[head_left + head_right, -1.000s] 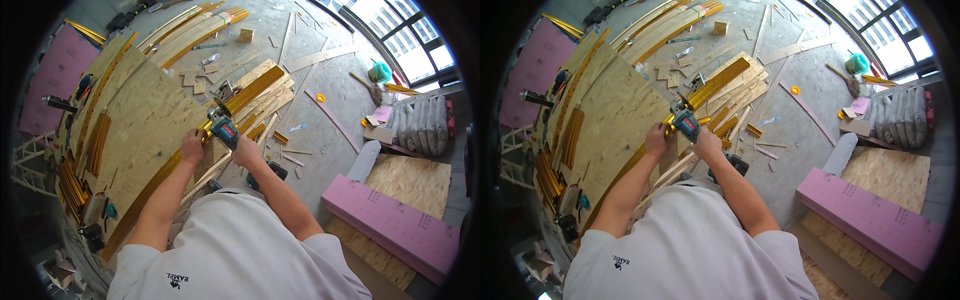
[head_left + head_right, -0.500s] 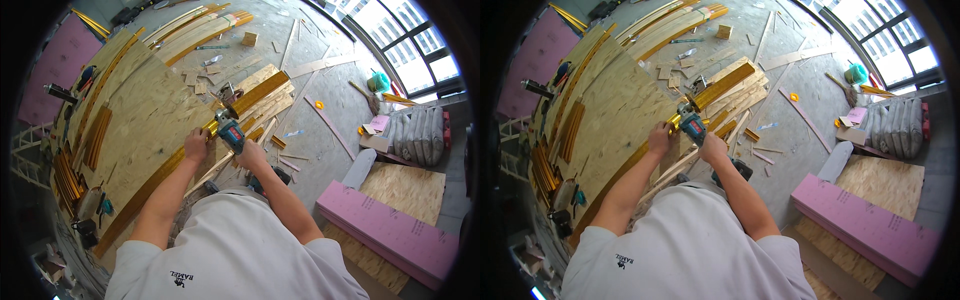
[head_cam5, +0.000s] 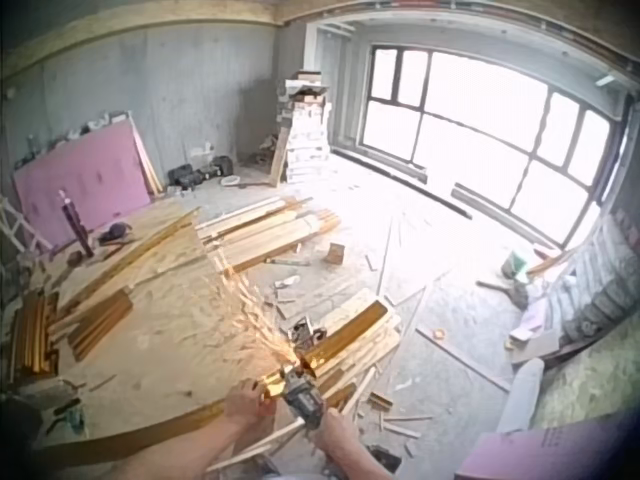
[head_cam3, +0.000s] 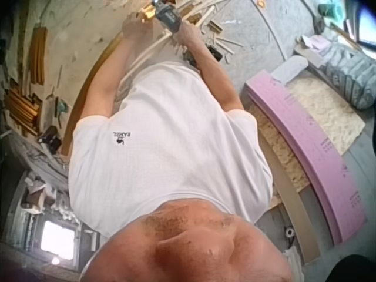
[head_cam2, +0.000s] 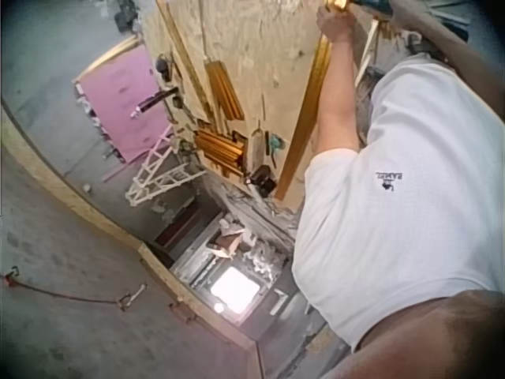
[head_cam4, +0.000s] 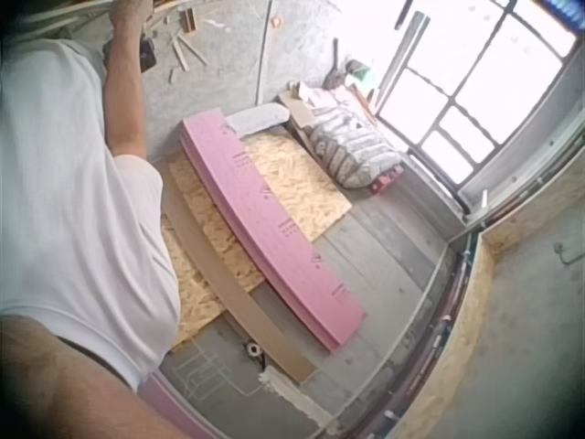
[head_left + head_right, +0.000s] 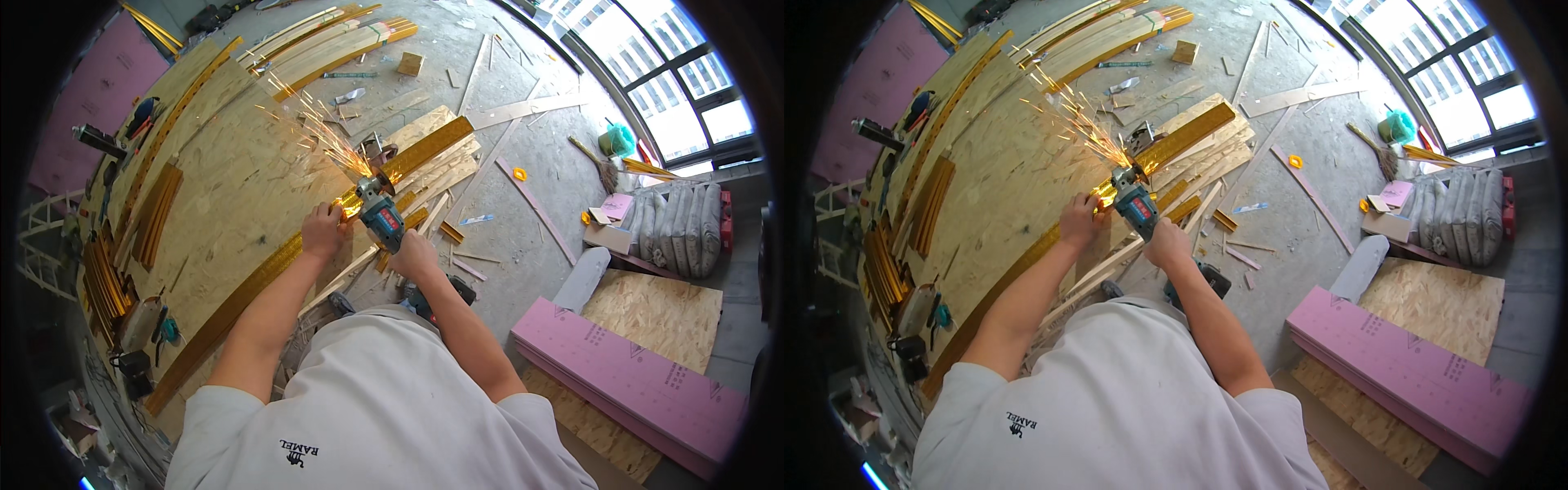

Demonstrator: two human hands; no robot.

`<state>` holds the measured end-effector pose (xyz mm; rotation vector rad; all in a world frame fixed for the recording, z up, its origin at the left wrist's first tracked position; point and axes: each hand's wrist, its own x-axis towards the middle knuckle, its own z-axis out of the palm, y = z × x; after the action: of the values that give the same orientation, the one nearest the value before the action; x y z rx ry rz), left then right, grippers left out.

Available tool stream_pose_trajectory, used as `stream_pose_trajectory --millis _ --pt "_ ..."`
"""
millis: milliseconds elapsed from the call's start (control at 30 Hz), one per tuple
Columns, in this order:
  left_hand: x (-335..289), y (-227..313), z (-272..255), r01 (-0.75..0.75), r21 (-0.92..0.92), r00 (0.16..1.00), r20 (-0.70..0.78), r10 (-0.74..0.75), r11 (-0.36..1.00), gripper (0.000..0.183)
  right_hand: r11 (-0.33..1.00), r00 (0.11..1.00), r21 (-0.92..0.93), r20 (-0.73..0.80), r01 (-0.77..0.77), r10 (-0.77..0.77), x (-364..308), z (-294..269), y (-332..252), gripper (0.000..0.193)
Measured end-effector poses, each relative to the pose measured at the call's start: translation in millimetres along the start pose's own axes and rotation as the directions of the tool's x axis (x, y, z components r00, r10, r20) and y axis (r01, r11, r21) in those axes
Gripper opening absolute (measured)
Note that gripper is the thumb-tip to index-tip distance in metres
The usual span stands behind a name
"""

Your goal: The person uses a handheld angle grinder to cut multiple gold-colored metal profiles on a wooden workbench. They repeatedly position the profiles, cut them to length, and set the cut pieces aside. Sparks are visible during each cut.

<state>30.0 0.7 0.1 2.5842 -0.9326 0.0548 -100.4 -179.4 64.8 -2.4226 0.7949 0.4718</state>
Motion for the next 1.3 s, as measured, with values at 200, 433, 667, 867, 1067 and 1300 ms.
stream_pose_trajectory --millis 200,433,667,867,1067,1300 --pt "0.6 -2.8 3.3 -0.015 0.05 0.999 -0.049 0.017 0.999 0.036 1.0 1.0 -0.01 -0.001 0.017 -0.017 1.6 -1.0 -0.4 0.038" --pt "-1.2 -0.9 -3.4 -0.02 0.015 0.999 -0.049 0.021 1.0 0.034 0.997 0.997 -0.072 0.078 0.008 -0.002 -3.0 -8.5 -4.2 0.044" --pt "-1.6 -5.7 3.5 -0.029 0.039 0.997 -0.072 0.032 0.999 0.028 0.996 1.0 -0.08 -0.013 0.026 -0.027 -5.6 -2.5 -2.9 0.043" --pt "-1.6 -4.3 3.9 -0.034 0.027 0.996 -0.083 0.037 0.999 0.027 0.992 0.999 -0.126 0.036 0.019 -0.015 2.8 1.9 -0.6 0.039" --pt "-4.1 -7.6 7.5 -0.033 0.021 0.993 -0.113 0.035 0.999 0.028 0.992 0.999 -0.116 0.008 0.046 -0.045 3.7 1.6 -0.3 0.038" --pt "-4.4 -7.1 8.8 -0.039 0.001 0.99 -0.137 0.039 0.999 0.029 0.99 0.997 -0.124 -0.032 0.069 -0.073 2.0 -0.3 -1.4 0.036"
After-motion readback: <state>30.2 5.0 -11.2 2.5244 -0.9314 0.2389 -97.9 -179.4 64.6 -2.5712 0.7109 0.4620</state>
